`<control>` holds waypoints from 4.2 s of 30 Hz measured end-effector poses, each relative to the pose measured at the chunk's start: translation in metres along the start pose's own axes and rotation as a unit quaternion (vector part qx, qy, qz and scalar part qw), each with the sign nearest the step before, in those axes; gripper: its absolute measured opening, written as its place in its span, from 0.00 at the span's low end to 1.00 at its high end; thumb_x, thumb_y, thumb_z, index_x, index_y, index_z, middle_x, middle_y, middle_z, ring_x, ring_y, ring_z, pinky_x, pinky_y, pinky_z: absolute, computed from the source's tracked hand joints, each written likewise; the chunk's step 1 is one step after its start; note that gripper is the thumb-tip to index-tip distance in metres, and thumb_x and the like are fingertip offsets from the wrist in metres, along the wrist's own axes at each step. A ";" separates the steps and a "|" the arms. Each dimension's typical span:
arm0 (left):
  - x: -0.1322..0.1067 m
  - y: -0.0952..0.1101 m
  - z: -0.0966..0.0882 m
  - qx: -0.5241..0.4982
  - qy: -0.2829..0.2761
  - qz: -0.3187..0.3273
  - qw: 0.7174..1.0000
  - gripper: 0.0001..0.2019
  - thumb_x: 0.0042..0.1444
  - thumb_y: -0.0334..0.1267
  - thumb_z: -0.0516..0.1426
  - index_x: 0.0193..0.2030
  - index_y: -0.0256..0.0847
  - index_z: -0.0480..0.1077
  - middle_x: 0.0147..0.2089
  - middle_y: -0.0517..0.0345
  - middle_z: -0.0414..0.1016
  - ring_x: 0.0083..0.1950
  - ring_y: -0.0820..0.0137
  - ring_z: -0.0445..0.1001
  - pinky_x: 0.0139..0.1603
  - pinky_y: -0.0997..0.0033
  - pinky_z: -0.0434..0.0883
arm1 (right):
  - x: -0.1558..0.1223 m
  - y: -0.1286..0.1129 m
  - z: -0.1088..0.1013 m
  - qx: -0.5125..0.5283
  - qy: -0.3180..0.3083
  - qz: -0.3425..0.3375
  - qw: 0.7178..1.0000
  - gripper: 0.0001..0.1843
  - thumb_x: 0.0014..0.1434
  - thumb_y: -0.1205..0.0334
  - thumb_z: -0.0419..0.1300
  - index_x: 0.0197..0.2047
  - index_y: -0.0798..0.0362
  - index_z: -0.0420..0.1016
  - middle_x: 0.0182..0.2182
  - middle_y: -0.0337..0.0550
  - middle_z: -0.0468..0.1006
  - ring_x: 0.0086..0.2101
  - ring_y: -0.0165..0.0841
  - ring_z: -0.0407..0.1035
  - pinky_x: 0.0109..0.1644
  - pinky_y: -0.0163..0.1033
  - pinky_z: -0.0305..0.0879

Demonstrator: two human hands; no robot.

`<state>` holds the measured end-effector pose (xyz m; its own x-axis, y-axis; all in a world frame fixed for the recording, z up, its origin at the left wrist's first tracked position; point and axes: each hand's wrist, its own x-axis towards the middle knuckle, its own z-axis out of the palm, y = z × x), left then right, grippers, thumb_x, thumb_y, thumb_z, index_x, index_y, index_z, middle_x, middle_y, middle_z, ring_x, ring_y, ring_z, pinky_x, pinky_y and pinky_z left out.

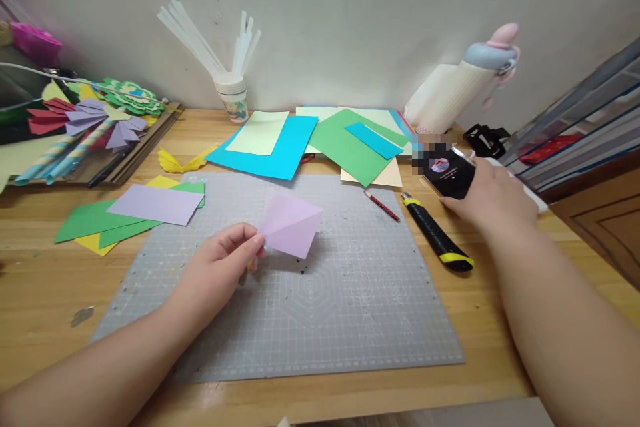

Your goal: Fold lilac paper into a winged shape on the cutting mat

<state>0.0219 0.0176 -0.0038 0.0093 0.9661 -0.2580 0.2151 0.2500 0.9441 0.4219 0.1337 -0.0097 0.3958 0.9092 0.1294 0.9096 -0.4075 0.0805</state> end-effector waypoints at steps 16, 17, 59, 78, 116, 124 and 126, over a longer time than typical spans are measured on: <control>-0.001 0.000 0.000 0.011 -0.005 -0.005 1.000 0.15 0.54 0.49 0.55 0.26 0.40 0.66 0.22 0.66 0.63 0.21 0.77 0.54 0.23 0.75 0.53 | -0.002 -0.001 -0.012 -0.001 -0.020 -0.007 1.000 0.35 0.52 0.37 0.58 0.58 0.45 0.61 0.52 0.58 0.73 0.47 0.52 0.69 0.35 0.48 0.61; 0.000 0.000 0.000 0.010 -0.004 -0.005 1.000 0.15 0.54 0.50 0.55 0.27 0.40 0.66 0.22 0.66 0.63 0.21 0.77 0.54 0.23 0.76 0.53 | -0.001 -0.001 -0.013 0.006 -0.023 -0.008 1.000 0.33 0.53 0.38 0.57 0.57 0.44 0.63 0.51 0.56 0.74 0.47 0.51 0.70 0.35 0.46 0.61; 0.001 -0.002 -0.001 0.019 -0.023 -0.006 1.000 0.14 0.55 0.49 0.55 0.26 0.41 0.65 0.22 0.66 0.62 0.23 0.76 0.55 0.25 0.75 0.54 | 0.012 -0.011 -0.018 0.104 0.024 0.100 0.989 0.17 0.60 0.48 0.51 0.49 0.45 0.69 0.44 0.58 0.78 0.45 0.54 0.69 0.42 0.51 0.59; 0.008 -0.013 -0.003 -0.142 0.033 0.008 0.989 0.13 0.59 0.47 0.55 0.29 0.41 0.66 0.24 0.65 0.66 0.25 0.77 0.59 0.27 0.77 0.56 | -0.031 -0.053 -0.035 0.279 0.058 -0.064 0.956 0.36 0.44 0.58 0.71 0.56 0.50 0.67 0.63 0.61 0.60 0.64 0.67 0.46 0.62 0.72 0.34; 0.008 -0.003 -0.005 -0.032 0.056 0.061 0.996 0.11 0.53 0.46 0.60 0.28 0.41 0.71 0.23 0.64 0.67 0.25 0.74 0.61 0.27 0.73 0.58 | -0.182 -0.186 -0.025 0.779 -0.348 -0.035 0.521 0.13 0.47 0.52 0.72 0.32 0.51 0.79 0.26 0.36 0.76 0.27 0.30 0.66 0.29 0.35 0.63; 0.008 -0.005 -0.005 -0.128 -0.011 0.013 0.992 0.15 0.54 0.50 0.60 0.28 0.39 0.73 0.23 0.61 0.69 0.25 0.74 0.62 0.29 0.74 0.60 | -0.185 -0.183 -0.023 0.768 -0.327 -0.020 0.550 0.14 0.48 0.51 0.71 0.33 0.52 0.80 0.26 0.40 0.79 0.26 0.31 0.70 0.26 0.35 0.66; 0.010 -0.007 -0.006 -0.156 -0.035 0.002 0.987 0.16 0.54 0.51 0.60 0.30 0.39 0.75 0.24 0.60 0.70 0.26 0.75 0.62 0.30 0.74 0.61 | -0.184 -0.183 -0.023 0.773 -0.322 -0.019 0.546 0.14 0.48 0.51 0.71 0.33 0.52 0.80 0.27 0.40 0.79 0.28 0.32 0.71 0.26 0.35 0.66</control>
<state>0.0150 0.0258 -0.0119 0.0793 0.9629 -0.2578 -0.0957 0.2648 0.9595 0.1798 0.0391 -0.0258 -0.1183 0.9590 -0.2574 -0.2595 -0.2800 -0.9242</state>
